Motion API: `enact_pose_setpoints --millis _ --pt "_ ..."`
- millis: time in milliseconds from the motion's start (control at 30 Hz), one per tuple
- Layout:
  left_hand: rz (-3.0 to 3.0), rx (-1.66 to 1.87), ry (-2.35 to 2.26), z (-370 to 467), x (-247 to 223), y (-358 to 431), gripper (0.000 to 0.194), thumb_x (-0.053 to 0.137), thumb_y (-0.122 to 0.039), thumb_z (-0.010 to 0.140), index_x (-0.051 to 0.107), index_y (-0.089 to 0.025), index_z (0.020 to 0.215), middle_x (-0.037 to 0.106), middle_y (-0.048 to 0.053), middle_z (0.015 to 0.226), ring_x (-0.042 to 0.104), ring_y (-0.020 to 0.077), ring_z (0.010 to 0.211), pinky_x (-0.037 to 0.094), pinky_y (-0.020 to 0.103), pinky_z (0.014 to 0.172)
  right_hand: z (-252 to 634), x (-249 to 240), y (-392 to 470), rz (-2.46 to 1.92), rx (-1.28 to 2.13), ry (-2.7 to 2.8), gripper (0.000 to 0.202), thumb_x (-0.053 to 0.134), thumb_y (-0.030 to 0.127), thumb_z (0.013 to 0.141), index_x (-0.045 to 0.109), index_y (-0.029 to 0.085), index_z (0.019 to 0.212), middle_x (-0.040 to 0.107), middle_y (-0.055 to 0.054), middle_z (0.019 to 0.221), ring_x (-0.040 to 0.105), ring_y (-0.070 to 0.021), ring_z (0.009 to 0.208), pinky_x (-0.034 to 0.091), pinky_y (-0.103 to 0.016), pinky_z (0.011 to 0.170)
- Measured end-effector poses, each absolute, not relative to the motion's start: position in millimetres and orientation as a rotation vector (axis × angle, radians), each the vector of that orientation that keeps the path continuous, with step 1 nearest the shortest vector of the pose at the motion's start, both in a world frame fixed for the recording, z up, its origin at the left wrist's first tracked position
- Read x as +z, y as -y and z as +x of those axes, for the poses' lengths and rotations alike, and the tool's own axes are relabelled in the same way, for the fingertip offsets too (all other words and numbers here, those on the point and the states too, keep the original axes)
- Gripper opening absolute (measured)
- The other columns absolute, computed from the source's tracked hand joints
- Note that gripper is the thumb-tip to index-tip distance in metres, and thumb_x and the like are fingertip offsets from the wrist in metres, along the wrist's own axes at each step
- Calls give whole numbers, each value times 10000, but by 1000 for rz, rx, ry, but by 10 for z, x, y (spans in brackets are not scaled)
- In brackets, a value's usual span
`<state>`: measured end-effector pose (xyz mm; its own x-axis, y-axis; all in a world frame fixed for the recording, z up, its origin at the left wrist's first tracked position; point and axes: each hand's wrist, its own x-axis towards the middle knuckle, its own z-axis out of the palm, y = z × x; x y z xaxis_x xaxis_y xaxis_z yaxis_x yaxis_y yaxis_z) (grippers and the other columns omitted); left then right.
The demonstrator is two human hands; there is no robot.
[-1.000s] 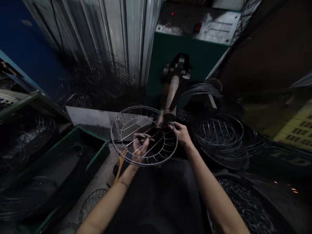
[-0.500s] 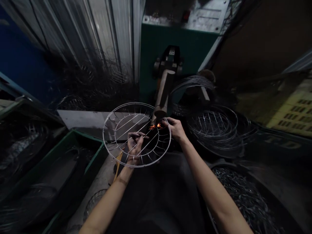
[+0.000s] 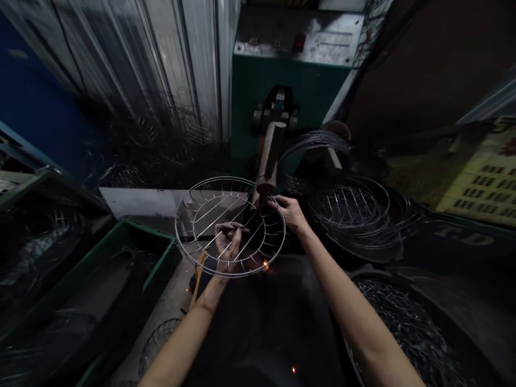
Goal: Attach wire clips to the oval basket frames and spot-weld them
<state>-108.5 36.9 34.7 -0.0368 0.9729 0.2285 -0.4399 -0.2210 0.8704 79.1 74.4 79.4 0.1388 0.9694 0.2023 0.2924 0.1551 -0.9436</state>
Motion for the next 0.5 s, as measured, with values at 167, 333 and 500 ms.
enact_pose_setpoints --millis 167,333,500 --pt "1032 1535 -713 -1043 335 -349 202 617 -246 793 418 -235 828 587 -13 850 659 126 693 507 251 657 871 711 -750 -1359 793 1381 334 657 466 684 715 163 812 685 -23 745 605 -162 703 455 -259 655" --pt "1008 1526 -704 -1039 226 -405 205 617 -235 801 420 -229 856 583 -7 877 654 121 704 493 256 680 922 603 -785 -1365 783 1374 348 642 462 699 705 151 842 686 -26 759 611 -167 726 460 -266 673" --pt "1038 1552 -727 -1081 189 -421 211 619 -256 799 419 -220 854 587 -10 870 651 117 703 491 246 673 894 643 -820 -1352 797 1396 357 625 480 713 698 153 839 692 -27 770 617 -175 756 468 -275 697"
